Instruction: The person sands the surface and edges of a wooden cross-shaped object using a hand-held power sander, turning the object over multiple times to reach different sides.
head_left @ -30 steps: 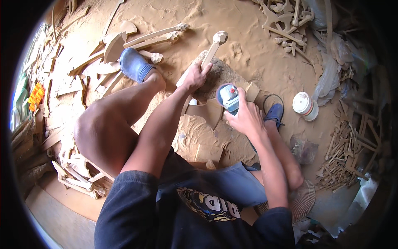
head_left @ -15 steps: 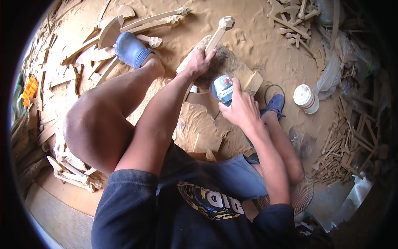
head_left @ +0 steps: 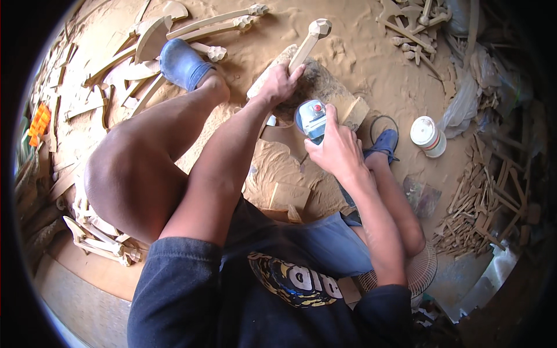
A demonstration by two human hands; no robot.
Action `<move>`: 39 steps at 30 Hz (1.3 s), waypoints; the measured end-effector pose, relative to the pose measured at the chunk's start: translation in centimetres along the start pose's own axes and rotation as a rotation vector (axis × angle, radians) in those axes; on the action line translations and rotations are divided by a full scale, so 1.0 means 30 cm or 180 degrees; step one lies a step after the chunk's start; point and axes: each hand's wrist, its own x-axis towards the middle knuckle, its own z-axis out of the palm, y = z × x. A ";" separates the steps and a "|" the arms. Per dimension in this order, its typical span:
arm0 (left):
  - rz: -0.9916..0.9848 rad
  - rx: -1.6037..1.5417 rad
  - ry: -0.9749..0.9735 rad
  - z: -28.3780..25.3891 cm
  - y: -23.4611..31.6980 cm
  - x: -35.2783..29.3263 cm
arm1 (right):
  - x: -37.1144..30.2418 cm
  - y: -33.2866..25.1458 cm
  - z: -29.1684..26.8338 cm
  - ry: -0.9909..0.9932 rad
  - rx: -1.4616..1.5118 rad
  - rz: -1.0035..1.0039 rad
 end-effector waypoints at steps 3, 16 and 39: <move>0.0042 -0.0030 -0.0030 -0.003 0.002 -0.004 | 0.006 -0.002 0.008 0.0007 0.0024 0.0015; -0.0101 0.0072 -0.0011 0.003 0.028 -0.012 | 0.010 0.089 -0.034 0.0859 -0.0710 -0.0139; -0.1368 -0.1684 0.0084 -0.046 0.029 0.084 | -0.044 0.051 -0.017 0.0149 0.0735 -0.0181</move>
